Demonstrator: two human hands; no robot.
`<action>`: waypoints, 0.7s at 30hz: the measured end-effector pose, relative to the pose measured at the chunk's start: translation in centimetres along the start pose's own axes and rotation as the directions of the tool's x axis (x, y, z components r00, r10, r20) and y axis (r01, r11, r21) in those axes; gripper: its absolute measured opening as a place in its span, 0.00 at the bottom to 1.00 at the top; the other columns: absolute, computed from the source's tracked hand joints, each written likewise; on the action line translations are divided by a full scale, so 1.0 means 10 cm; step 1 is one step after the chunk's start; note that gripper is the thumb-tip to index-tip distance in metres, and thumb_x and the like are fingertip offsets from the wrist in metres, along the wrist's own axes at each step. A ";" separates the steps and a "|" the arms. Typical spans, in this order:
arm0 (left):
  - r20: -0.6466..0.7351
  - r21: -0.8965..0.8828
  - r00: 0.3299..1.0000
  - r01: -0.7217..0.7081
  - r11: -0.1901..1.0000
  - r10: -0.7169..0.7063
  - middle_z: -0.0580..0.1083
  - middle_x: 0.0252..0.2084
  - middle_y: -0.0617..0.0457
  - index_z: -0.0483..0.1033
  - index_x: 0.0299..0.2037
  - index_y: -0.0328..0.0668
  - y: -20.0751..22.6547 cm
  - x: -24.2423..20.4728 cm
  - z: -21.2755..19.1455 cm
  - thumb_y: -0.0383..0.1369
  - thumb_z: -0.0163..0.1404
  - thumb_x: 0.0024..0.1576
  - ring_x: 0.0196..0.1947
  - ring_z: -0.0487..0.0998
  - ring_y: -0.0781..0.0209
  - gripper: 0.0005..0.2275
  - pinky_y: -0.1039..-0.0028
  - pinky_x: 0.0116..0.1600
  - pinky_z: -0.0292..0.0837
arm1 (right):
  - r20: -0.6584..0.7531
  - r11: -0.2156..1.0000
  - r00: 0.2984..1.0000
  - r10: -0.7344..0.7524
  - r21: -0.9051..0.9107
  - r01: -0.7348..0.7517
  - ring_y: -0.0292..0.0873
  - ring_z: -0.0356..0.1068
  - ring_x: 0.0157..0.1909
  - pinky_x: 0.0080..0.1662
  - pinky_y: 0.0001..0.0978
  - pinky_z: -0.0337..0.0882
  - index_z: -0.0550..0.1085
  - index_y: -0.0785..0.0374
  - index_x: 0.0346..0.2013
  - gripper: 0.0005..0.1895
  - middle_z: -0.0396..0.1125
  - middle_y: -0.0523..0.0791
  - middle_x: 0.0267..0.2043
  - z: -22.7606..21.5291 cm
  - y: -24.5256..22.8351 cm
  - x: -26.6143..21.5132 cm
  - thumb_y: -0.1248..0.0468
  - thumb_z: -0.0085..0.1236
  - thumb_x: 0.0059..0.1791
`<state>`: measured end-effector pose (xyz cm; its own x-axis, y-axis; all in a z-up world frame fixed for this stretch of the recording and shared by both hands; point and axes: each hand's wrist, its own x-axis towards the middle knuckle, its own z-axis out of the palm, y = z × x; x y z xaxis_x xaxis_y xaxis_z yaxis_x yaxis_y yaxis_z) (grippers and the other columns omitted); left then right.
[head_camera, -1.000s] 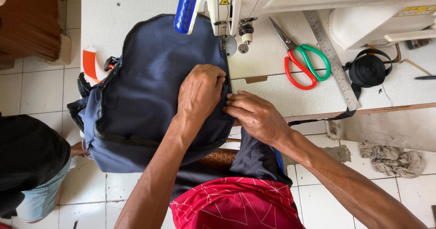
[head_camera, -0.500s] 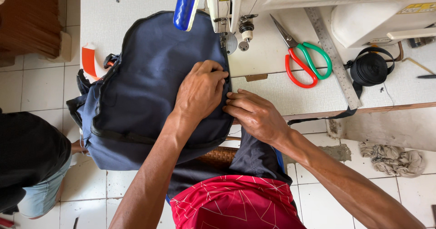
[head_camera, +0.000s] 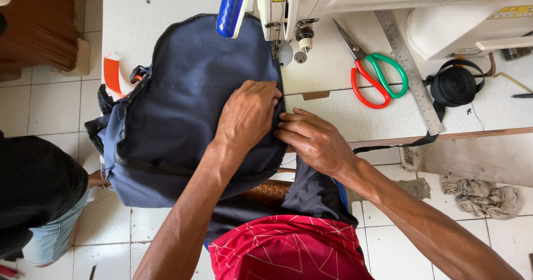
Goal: The person sews a dark blue bag using a sewing machine, guiding the fabric under the needle with both hands. They use scissors to trim excess thread and fabric edges, then attach a black strap to the bag and continue sewing.
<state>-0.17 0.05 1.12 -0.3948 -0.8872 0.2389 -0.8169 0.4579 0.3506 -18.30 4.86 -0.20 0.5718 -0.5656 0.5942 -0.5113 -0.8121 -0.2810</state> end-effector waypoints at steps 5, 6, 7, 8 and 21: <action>0.047 -0.058 0.996 0.081 0.995 -0.078 0.74 0.40 0.52 0.77 0.44 0.44 0.03 0.08 -0.14 0.30 0.55 0.53 0.45 0.75 0.55 0.09 0.70 0.50 0.73 | -0.001 1.000 1.000 0.011 0.016 -0.011 0.48 0.71 0.53 0.59 0.45 0.69 0.75 0.60 0.40 0.06 0.69 0.43 0.38 -0.03 0.00 0.01 0.68 0.51 0.51; 0.049 -0.056 0.995 0.090 0.994 -0.088 0.73 0.40 0.51 0.78 0.44 0.43 0.04 0.09 -0.17 0.30 0.56 0.53 0.43 0.75 0.55 0.10 0.70 0.49 0.73 | -0.001 1.000 1.000 0.015 0.022 -0.015 0.49 0.71 0.53 0.59 0.45 0.69 0.75 0.60 0.40 0.06 0.69 0.43 0.38 -0.02 0.00 0.02 0.68 0.51 0.51; 0.050 -0.055 0.995 0.091 0.994 -0.088 0.73 0.40 0.51 0.78 0.44 0.43 0.05 0.09 -0.16 0.30 0.56 0.53 0.43 0.75 0.55 0.10 0.70 0.49 0.73 | -0.001 1.000 1.000 0.016 0.023 -0.016 0.49 0.71 0.53 0.59 0.45 0.69 0.75 0.60 0.40 0.06 0.69 0.43 0.38 -0.01 0.01 0.00 0.68 0.51 0.51; 0.063 0.010 0.995 0.074 0.997 -0.075 0.73 0.39 0.53 0.79 0.42 0.45 0.06 0.08 -0.15 0.31 0.55 0.53 0.42 0.74 0.58 0.08 0.72 0.47 0.74 | -0.003 0.999 1.000 0.016 0.027 -0.016 0.49 0.71 0.53 0.59 0.46 0.69 0.76 0.60 0.40 0.06 0.69 0.43 0.38 0.00 0.01 -0.01 0.67 0.51 0.51; 0.244 0.063 0.949 0.189 0.980 -0.199 0.74 0.39 0.53 0.69 0.57 0.48 0.24 0.16 -0.41 0.32 0.54 0.55 0.39 0.79 0.52 0.19 0.57 0.42 0.79 | 0.016 0.999 0.999 -0.035 0.037 0.034 0.48 0.71 0.52 0.59 0.45 0.68 0.76 0.60 0.39 0.07 0.70 0.43 0.38 0.00 0.03 -0.04 0.64 0.48 0.53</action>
<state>-1.08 -0.04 6.11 -0.3151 -0.9469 -0.0636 -0.9015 0.2777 0.3318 -18.67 4.81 -0.49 0.5992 -0.5392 0.5918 -0.4671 -0.8358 -0.2885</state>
